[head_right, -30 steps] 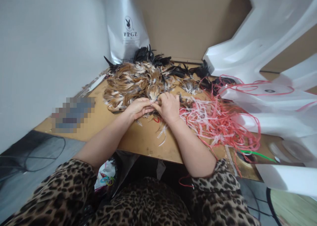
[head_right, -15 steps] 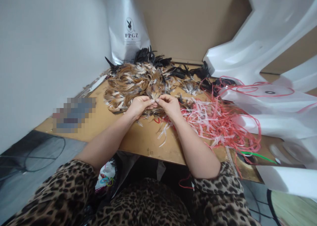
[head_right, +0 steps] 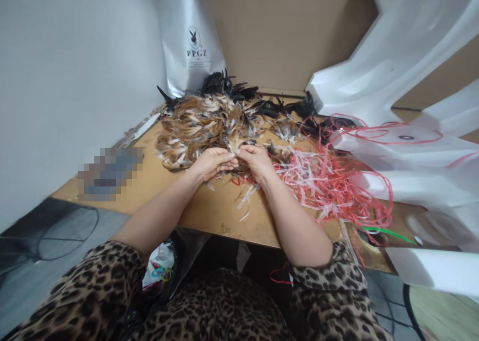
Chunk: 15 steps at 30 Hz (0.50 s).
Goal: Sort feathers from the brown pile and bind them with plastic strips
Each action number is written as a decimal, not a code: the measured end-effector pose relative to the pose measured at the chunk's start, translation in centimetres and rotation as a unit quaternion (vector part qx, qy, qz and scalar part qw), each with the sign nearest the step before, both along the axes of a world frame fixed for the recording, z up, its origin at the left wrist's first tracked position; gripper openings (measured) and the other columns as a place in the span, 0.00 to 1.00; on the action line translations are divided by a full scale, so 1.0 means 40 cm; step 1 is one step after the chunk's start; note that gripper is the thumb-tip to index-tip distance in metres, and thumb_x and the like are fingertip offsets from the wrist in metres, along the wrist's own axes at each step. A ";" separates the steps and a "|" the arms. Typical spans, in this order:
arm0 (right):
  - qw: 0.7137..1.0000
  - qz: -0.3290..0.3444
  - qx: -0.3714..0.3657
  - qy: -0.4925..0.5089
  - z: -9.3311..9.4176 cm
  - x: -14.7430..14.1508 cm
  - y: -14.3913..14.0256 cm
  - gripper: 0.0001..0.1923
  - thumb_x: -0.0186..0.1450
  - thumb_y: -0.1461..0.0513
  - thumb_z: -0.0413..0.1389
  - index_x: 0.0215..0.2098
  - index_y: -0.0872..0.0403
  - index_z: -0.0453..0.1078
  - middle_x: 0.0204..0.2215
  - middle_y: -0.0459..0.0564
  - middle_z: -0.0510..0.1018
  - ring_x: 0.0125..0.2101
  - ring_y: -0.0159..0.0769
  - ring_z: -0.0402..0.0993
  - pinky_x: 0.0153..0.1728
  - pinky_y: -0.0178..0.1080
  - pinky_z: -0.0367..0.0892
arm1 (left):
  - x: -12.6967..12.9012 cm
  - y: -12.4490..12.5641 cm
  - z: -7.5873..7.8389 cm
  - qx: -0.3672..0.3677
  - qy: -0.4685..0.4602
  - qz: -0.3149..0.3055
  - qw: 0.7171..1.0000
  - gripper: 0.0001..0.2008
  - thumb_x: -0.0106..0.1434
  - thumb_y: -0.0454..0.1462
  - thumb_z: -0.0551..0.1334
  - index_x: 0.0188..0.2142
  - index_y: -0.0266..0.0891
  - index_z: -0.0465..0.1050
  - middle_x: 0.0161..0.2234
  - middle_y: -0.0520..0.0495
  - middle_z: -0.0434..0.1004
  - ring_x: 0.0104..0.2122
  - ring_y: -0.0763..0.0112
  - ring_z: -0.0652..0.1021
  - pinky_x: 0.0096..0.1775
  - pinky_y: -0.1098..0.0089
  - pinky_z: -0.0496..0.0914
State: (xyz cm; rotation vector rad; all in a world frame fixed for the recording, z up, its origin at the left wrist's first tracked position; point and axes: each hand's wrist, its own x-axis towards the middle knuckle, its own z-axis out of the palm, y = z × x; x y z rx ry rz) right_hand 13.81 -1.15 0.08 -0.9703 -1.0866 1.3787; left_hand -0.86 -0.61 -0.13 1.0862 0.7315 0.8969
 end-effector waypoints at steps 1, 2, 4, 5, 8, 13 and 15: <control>1.000 -0.015 0.011 -0.011 0.001 -0.001 0.000 0.12 0.44 0.58 0.62 0.24 0.55 0.69 0.18 0.42 0.72 0.19 0.28 0.66 0.26 0.34 0.64 | 0.001 0.001 0.001 0.008 0.009 0.014 1.000 0.13 0.46 0.41 0.64 0.26 0.32 0.70 0.26 0.44 0.75 0.27 0.72 0.75 0.34 0.70 0.68; 0.998 -0.038 0.032 -0.031 0.002 -0.002 -0.002 0.12 0.44 0.58 0.61 0.25 0.55 0.69 0.19 0.42 0.72 0.20 0.28 0.66 0.26 0.34 0.64 | 0.002 0.003 0.002 0.019 0.020 0.032 0.999 0.13 0.46 0.41 0.64 0.26 0.32 0.70 0.26 0.44 0.75 0.26 0.72 0.75 0.33 0.71 0.68; 0.988 -0.092 0.094 -0.083 0.007 -0.008 -0.007 0.11 0.47 0.57 0.60 0.25 0.55 0.69 0.20 0.43 0.72 0.21 0.27 0.66 0.26 0.33 0.63 | 0.004 0.007 0.004 0.040 0.043 0.073 0.996 0.13 0.46 0.41 0.64 0.25 0.32 0.71 0.24 0.44 0.75 0.25 0.73 0.75 0.32 0.72 0.68; 0.979 -0.117 0.127 -0.111 0.010 -0.011 -0.011 0.10 0.48 0.57 0.59 0.25 0.55 0.69 0.21 0.43 0.72 0.21 0.28 0.66 0.26 0.33 0.63 | 0.005 0.010 0.003 0.049 0.054 0.092 0.993 0.13 0.46 0.42 0.64 0.24 0.32 0.71 0.24 0.44 0.75 0.24 0.73 0.75 0.31 0.72 0.68; 0.955 -0.148 0.194 -0.166 0.016 -0.023 -0.024 0.09 0.50 0.57 0.57 0.25 0.54 0.68 0.22 0.44 0.71 0.22 0.29 0.65 0.27 0.34 0.63 | 0.007 0.017 -0.004 0.073 0.078 0.125 0.986 0.12 0.45 0.42 0.64 0.23 0.32 0.71 0.21 0.46 0.74 0.23 0.74 0.74 0.30 0.73 0.67; 0.950 -0.139 0.196 -0.201 0.011 -0.034 -0.034 0.09 0.51 0.56 0.56 0.28 0.53 0.67 0.22 0.45 0.71 0.22 0.30 0.66 0.27 0.36 0.64 | 0.012 0.021 -0.021 0.136 0.105 0.142 0.975 0.11 0.44 0.41 0.64 0.23 0.34 0.73 0.19 0.51 0.72 0.22 0.75 0.72 0.29 0.74 0.66; 0.949 -0.146 0.193 -0.204 0.008 -0.035 -0.033 0.10 0.51 0.56 0.57 0.27 0.53 0.66 0.21 0.45 0.71 0.22 0.31 0.67 0.26 0.36 0.64 | 0.014 0.018 -0.023 0.148 0.113 0.151 0.971 0.10 0.45 0.40 0.64 0.24 0.34 0.73 0.20 0.51 0.72 0.23 0.75 0.72 0.30 0.75 0.66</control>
